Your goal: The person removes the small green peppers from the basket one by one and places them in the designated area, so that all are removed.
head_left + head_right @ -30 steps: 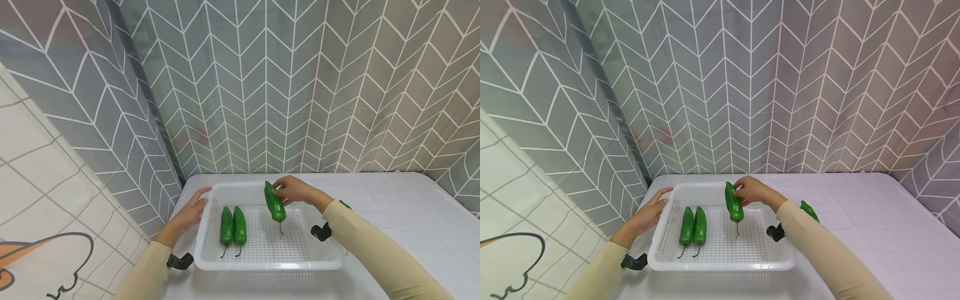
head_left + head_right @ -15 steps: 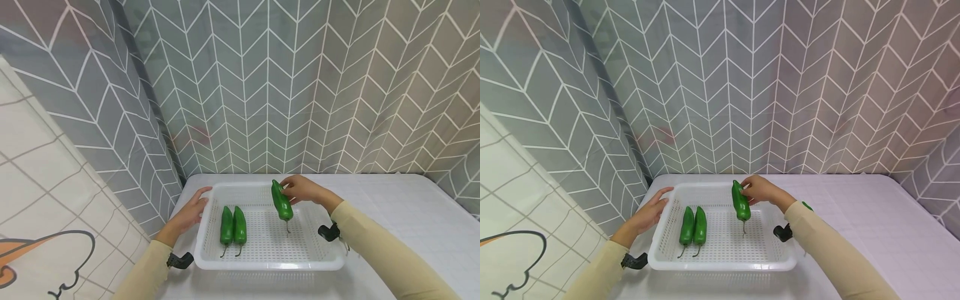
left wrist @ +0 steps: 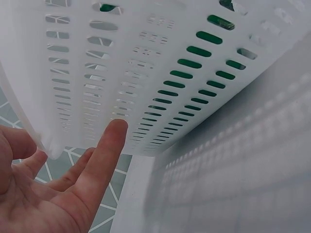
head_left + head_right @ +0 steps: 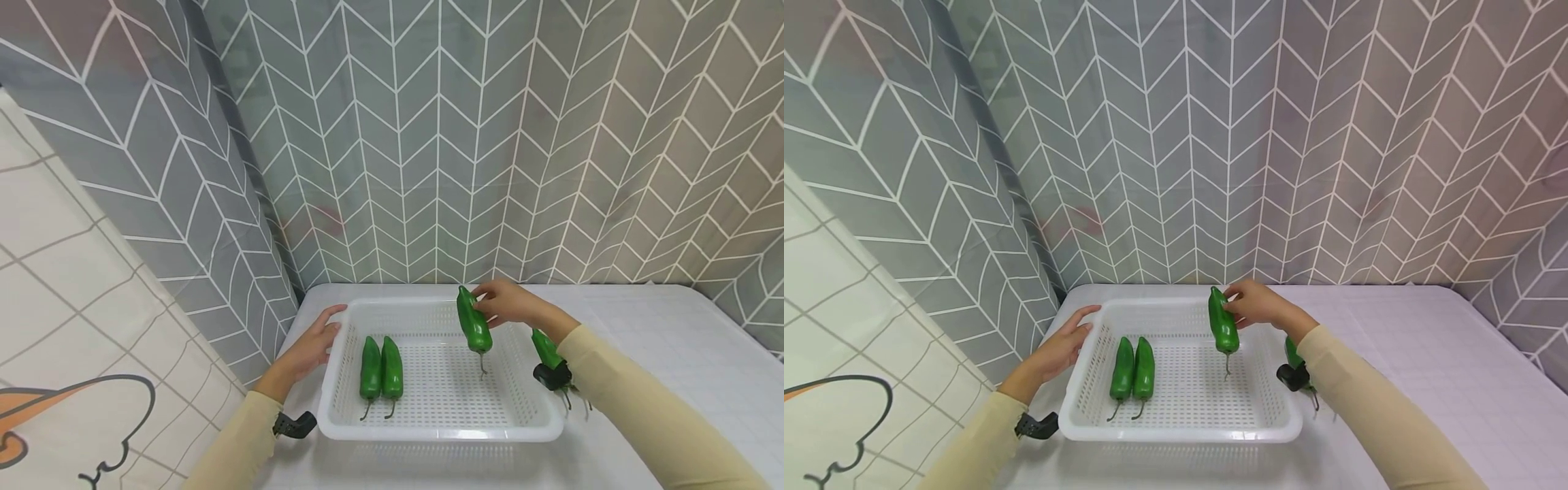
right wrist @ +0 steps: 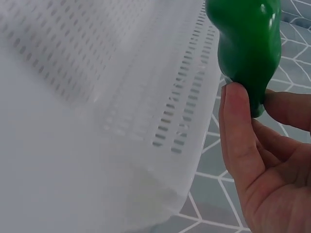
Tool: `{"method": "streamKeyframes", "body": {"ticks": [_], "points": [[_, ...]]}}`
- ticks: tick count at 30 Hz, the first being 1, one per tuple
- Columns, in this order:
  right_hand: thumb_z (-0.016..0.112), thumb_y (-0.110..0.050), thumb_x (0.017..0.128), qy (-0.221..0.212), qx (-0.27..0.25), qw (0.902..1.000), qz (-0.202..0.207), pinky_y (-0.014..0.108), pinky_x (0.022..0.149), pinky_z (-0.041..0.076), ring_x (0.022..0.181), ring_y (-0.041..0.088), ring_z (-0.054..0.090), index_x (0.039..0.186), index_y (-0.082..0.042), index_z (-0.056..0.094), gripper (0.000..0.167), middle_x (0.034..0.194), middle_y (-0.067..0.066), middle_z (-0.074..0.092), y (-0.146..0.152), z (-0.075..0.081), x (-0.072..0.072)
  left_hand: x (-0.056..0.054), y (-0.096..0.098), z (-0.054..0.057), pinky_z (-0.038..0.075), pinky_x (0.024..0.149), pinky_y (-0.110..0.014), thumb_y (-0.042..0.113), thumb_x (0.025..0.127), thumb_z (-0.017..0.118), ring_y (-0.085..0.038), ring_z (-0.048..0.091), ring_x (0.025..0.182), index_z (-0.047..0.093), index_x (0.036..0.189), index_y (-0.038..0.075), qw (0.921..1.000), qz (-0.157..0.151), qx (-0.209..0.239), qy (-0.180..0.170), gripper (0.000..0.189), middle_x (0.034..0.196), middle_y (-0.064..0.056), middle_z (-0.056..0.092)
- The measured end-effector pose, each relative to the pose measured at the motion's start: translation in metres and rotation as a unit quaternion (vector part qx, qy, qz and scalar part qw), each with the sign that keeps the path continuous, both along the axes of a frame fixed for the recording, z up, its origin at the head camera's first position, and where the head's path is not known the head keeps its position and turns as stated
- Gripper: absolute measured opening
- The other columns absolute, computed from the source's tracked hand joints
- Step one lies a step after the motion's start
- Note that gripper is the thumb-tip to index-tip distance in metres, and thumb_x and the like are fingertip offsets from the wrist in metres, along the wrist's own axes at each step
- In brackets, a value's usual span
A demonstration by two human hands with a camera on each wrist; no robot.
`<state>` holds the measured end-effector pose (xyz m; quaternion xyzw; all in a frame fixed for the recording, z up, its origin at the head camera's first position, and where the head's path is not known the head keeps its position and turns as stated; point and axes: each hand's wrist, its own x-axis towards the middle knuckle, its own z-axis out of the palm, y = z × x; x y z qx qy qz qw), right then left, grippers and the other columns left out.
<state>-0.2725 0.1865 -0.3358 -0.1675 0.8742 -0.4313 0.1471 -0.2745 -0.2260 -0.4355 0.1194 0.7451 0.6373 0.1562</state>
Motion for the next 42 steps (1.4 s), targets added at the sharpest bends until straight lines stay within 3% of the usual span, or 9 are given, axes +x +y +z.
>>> {"method": "streamKeyframes", "body": {"ticks": [19,42], "points": [[0.054,-0.009,0.103,0.010,0.006,0.9997,-0.024,0.043,0.082,0.059,0.097,0.030,0.070,0.140,0.019,0.042,0.047,0.116,0.026,0.066,0.034,0.005,0.007,-0.001,0.001,0.001,0.054,0.092,-0.050,0.022,0.114,0.029,-0.038,0.052,0.131,0.021,0.159,0.025,1.0000,-0.004,-0.003,0.003,0.046,0.149,-0.022,0.045],[0.054,-0.009,0.104,0.018,0.010,0.9985,-0.051,0.045,0.083,0.059,0.098,0.028,0.069,0.141,0.020,0.040,0.050,0.118,0.026,0.065,0.064,-0.001,0.014,0.000,0.000,0.000,0.055,0.090,-0.049,0.022,0.114,0.029,-0.038,0.053,0.131,0.021,0.159,0.025,1.0000,-0.005,0.004,0.002,0.046,0.151,-0.020,0.044]]}}
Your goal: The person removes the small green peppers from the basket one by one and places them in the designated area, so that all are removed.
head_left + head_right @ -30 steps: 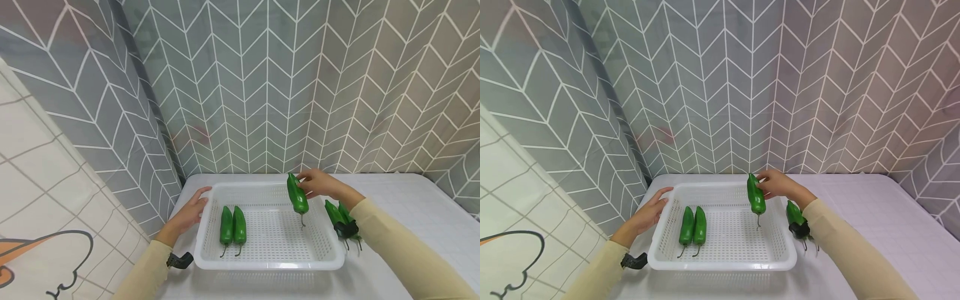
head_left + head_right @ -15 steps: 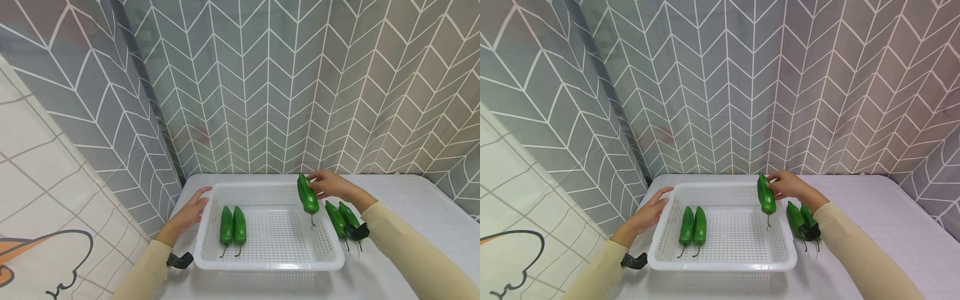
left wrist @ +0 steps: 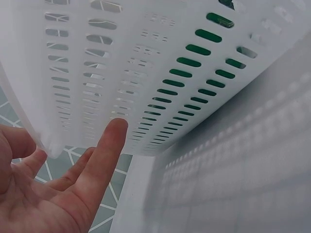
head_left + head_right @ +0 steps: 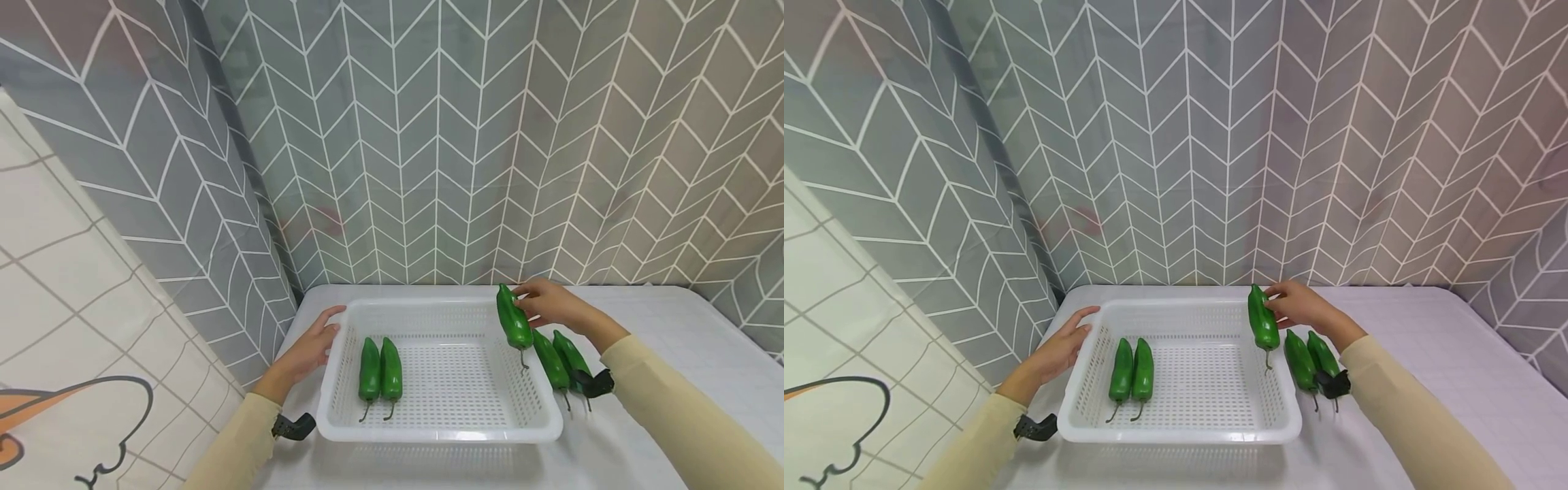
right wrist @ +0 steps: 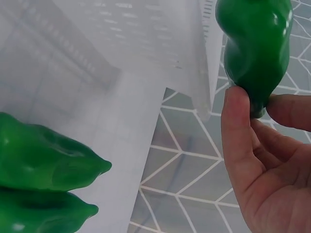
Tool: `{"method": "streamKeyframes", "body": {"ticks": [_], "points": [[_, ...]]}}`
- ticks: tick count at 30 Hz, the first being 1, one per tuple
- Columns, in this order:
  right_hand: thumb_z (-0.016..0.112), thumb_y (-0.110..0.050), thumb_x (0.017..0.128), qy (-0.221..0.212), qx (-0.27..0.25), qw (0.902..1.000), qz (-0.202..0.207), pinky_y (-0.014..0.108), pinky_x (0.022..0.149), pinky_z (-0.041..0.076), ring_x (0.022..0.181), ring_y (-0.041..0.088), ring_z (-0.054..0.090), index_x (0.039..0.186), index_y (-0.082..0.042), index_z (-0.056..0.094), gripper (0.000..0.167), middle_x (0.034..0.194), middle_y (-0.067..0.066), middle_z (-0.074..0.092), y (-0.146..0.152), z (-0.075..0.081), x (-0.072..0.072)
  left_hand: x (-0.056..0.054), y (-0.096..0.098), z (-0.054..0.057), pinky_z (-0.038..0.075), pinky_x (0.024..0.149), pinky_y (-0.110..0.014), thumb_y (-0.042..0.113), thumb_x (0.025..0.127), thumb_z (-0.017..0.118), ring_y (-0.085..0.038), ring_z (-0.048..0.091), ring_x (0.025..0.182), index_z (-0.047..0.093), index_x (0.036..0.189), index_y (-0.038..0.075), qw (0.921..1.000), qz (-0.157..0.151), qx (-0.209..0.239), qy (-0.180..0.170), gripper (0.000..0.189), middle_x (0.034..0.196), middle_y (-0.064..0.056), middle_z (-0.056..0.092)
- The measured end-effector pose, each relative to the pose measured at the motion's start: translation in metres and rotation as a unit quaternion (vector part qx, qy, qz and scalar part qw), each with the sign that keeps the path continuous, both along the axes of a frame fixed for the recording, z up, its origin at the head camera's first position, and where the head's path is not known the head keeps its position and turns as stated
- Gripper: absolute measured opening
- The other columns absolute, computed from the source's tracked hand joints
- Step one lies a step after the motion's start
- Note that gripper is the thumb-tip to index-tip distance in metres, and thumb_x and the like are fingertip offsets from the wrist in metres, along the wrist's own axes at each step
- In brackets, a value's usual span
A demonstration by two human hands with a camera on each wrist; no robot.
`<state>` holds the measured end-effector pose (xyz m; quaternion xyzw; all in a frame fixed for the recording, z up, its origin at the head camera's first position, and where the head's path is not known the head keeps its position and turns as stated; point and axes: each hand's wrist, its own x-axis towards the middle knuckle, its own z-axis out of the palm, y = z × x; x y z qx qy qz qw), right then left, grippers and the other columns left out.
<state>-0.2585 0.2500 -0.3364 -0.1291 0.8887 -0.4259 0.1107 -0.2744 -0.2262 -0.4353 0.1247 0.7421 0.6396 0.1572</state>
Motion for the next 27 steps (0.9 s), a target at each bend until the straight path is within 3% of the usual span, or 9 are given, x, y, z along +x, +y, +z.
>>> {"method": "streamKeyframes", "body": {"ticks": [19,27], "points": [[0.047,-0.013,0.107,-0.018,0.009,0.9989,-0.041,0.048,0.084,0.058,0.105,0.032,0.064,0.143,0.018,0.038,0.048,0.124,0.029,0.058,0.031,-0.013,0.002,0.000,0.001,0.001,0.054,0.091,-0.049,0.024,0.114,0.030,-0.037,0.054,0.129,0.020,0.160,0.024,1.0000,0.000,-0.001,0.002,0.047,0.149,-0.022,0.045],[0.043,-0.011,0.108,-0.023,-0.002,0.9990,-0.038,0.050,0.085,0.058,0.105,0.033,0.066,0.142,0.021,0.037,0.047,0.120,0.028,0.062,0.041,-0.017,0.005,0.001,0.000,0.000,0.054,0.091,-0.049,0.024,0.114,0.029,-0.038,0.052,0.131,0.017,0.160,0.022,0.9999,-0.012,-0.002,0.010,0.048,0.150,-0.023,0.043]]}}
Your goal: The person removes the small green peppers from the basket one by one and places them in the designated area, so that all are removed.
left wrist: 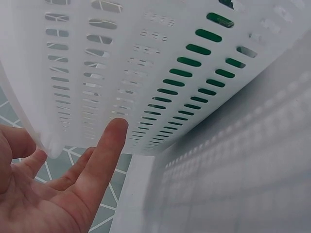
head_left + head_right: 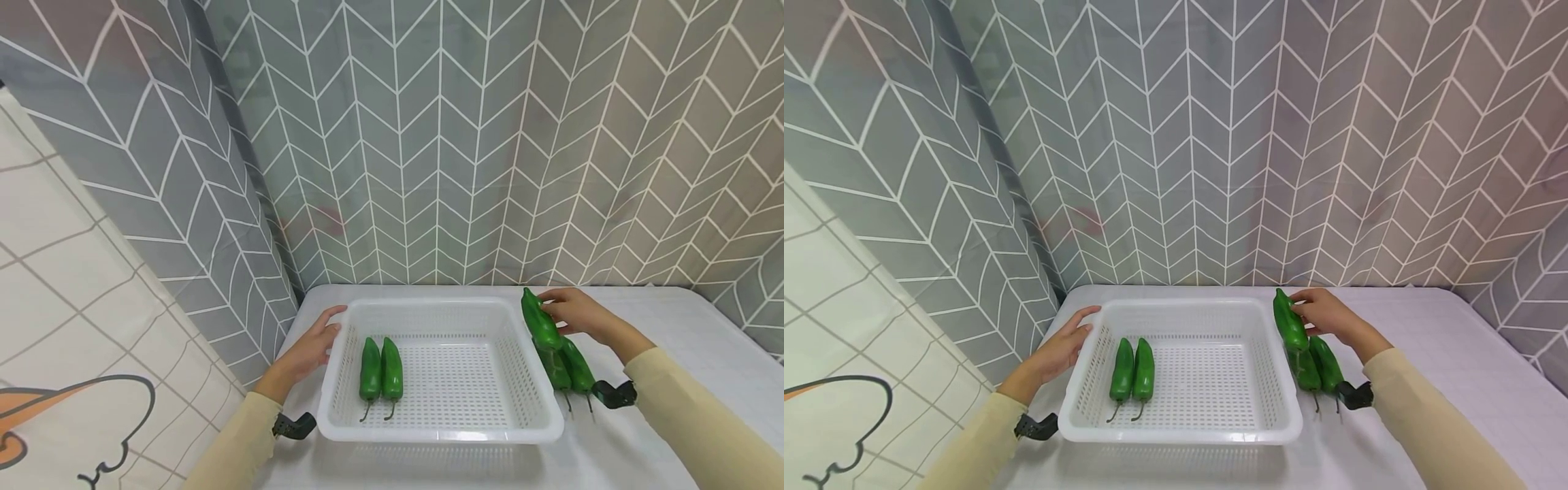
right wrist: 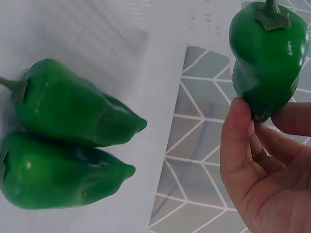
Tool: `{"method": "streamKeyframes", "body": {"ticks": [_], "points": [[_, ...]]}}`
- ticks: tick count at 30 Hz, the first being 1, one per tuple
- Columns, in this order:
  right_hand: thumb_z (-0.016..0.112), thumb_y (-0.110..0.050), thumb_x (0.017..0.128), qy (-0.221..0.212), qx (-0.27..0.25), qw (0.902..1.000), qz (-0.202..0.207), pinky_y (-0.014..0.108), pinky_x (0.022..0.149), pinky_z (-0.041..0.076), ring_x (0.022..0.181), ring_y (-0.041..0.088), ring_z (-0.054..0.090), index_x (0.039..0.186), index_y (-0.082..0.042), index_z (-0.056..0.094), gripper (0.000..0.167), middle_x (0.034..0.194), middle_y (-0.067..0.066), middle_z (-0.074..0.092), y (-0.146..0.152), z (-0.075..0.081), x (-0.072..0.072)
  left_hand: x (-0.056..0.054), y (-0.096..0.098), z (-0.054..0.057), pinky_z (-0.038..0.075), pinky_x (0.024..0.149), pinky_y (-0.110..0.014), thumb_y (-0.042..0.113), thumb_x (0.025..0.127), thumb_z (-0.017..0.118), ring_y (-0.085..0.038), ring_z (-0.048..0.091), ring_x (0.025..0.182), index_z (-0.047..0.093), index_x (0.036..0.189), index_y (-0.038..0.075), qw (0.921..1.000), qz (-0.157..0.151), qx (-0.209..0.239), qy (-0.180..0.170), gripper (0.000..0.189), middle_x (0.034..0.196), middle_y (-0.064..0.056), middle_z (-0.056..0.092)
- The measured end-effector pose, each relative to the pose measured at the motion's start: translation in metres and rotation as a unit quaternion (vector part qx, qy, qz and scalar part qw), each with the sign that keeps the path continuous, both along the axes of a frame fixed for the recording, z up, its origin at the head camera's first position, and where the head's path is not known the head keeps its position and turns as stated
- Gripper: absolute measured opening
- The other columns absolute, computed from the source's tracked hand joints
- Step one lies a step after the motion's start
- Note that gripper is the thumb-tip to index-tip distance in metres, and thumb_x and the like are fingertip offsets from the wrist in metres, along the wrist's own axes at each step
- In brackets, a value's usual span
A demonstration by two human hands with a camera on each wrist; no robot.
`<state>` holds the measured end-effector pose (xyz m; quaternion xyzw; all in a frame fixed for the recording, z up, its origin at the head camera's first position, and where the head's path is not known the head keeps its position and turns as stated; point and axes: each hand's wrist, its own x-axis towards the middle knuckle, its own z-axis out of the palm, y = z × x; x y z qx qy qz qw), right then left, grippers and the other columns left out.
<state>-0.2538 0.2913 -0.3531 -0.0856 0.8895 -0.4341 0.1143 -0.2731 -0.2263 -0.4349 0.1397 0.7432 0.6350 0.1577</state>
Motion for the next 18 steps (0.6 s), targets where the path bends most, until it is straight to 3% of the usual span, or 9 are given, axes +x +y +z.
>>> {"method": "streamKeyframes", "body": {"ticks": [18], "points": [[0.042,-0.012,0.108,-0.009,0.037,0.9986,-0.036,0.048,0.083,0.058,0.103,0.034,0.066,0.141,0.022,0.037,0.047,0.119,0.031,0.061,0.024,-0.009,0.010,-0.002,0.000,-0.001,0.056,0.090,-0.048,0.027,0.114,0.032,-0.036,0.055,0.128,0.020,0.159,0.025,1.0000,0.005,0.000,-0.004,0.047,0.149,-0.020,0.045]]}}
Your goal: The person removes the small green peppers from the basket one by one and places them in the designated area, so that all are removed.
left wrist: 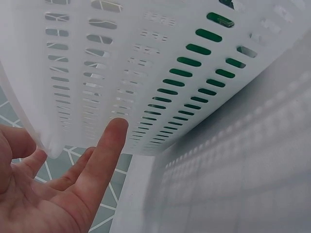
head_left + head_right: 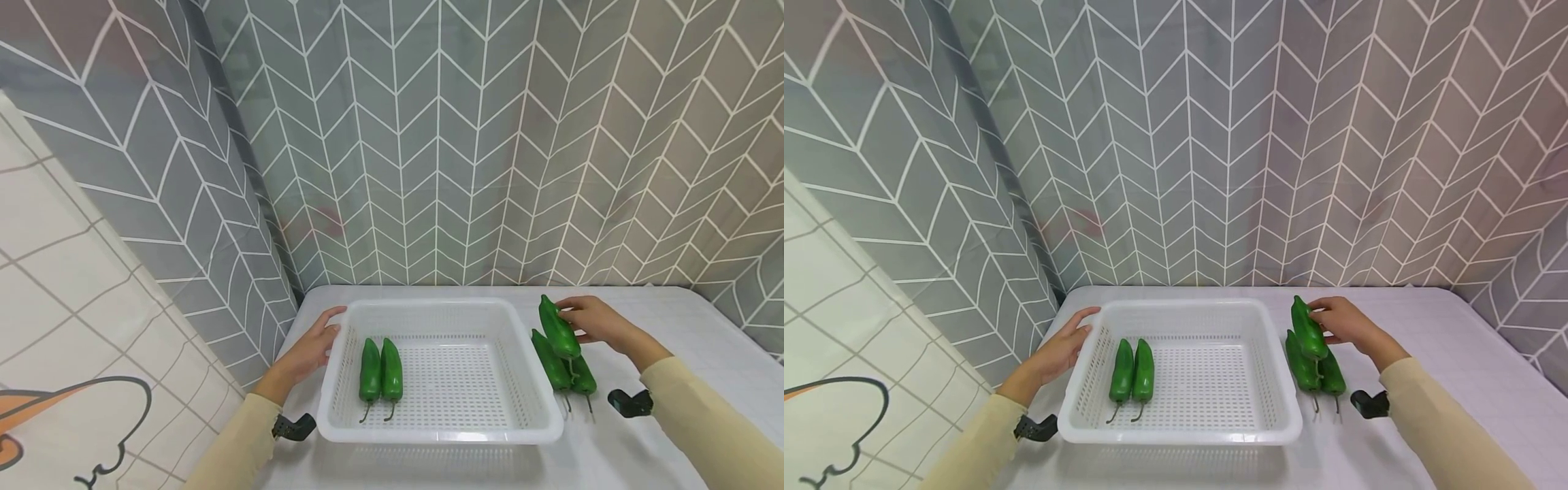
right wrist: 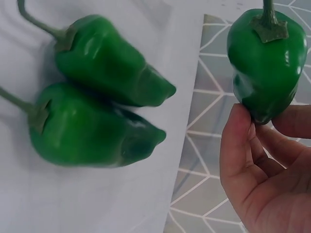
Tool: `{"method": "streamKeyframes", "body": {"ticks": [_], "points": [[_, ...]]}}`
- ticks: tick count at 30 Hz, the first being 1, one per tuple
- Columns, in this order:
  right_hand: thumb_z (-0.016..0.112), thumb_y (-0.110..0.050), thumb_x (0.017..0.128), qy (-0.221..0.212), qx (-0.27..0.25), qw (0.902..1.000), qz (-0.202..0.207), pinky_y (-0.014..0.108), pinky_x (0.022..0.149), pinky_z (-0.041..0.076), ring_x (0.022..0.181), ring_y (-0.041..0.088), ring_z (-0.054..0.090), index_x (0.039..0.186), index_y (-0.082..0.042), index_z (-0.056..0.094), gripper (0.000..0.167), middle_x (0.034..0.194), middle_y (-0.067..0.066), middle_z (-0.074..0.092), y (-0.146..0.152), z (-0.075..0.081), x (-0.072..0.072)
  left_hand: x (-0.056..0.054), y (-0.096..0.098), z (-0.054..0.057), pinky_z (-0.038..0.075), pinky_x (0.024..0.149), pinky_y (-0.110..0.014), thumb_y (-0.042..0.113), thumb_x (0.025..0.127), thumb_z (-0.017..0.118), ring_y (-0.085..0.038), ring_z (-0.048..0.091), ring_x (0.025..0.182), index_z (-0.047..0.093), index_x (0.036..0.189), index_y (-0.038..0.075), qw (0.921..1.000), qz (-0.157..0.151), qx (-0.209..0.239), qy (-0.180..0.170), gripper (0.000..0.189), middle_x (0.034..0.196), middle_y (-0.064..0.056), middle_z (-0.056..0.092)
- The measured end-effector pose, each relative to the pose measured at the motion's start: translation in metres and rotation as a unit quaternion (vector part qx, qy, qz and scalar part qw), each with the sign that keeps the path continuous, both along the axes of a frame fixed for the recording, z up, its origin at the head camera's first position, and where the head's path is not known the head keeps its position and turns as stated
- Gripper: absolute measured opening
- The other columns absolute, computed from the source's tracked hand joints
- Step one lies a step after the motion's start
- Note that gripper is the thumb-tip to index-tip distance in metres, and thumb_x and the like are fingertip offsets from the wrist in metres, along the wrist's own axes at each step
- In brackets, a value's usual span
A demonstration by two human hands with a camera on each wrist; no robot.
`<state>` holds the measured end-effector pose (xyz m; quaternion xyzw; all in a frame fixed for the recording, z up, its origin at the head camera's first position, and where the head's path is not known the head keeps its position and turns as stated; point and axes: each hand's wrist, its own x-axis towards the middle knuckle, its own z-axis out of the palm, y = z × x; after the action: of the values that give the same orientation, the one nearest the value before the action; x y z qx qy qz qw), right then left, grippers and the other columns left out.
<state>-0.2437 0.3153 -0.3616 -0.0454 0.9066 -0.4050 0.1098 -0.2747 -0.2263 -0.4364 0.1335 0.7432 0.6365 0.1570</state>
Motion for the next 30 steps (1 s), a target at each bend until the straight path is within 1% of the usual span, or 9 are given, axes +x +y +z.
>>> {"method": "streamKeyframes", "body": {"ticks": [6,12,18,23,30], "points": [[0.043,-0.012,0.108,-0.003,0.010,0.9999,-0.009,0.047,0.082,0.059,0.103,0.034,0.065,0.141,0.021,0.037,0.047,0.119,0.032,0.060,0.009,-0.005,0.001,0.000,0.000,0.000,0.056,0.089,-0.048,0.026,0.114,0.032,-0.036,0.056,0.127,0.019,0.160,0.023,1.0000,-0.007,0.002,0.004,0.048,0.149,-0.022,0.044],[0.043,-0.012,0.107,-0.008,0.020,0.9997,-0.012,0.047,0.082,0.059,0.102,0.033,0.065,0.140,0.022,0.036,0.048,0.120,0.033,0.060,0.018,-0.012,0.001,0.001,-0.001,0.000,0.056,0.090,-0.048,0.027,0.114,0.032,-0.036,0.055,0.129,0.019,0.160,0.023,1.0000,-0.005,0.001,0.004,0.048,0.150,-0.021,0.044],[0.042,-0.010,0.107,-0.012,0.039,0.9989,-0.024,0.048,0.082,0.059,0.100,0.032,0.065,0.139,0.023,0.037,0.047,0.117,0.034,0.060,0.027,-0.016,0.002,0.002,0.000,0.001,0.056,0.089,-0.047,0.027,0.114,0.032,-0.034,0.056,0.127,0.020,0.159,0.024,1.0000,0.000,0.000,0.002,0.047,0.149,-0.020,0.045],[0.042,-0.009,0.107,-0.017,0.046,0.9982,-0.033,0.048,0.082,0.058,0.100,0.034,0.065,0.139,0.023,0.037,0.046,0.117,0.035,0.059,0.034,-0.020,0.004,0.002,0.000,0.001,0.056,0.089,-0.047,0.027,0.114,0.033,-0.034,0.056,0.128,0.021,0.159,0.025,1.0000,0.003,-0.001,0.000,0.047,0.149,-0.019,0.046],[0.042,-0.009,0.107,-0.013,0.059,0.9974,-0.038,0.051,0.082,0.058,0.103,0.040,0.063,0.137,0.024,0.037,0.045,0.118,0.038,0.056,0.040,-0.025,0.004,0.001,0.000,0.002,0.056,0.089,-0.048,0.027,0.114,0.033,-0.036,0.054,0.129,0.019,0.160,0.024,1.0000,-0.002,0.002,0.001,0.048,0.150,-0.020,0.044]]}}
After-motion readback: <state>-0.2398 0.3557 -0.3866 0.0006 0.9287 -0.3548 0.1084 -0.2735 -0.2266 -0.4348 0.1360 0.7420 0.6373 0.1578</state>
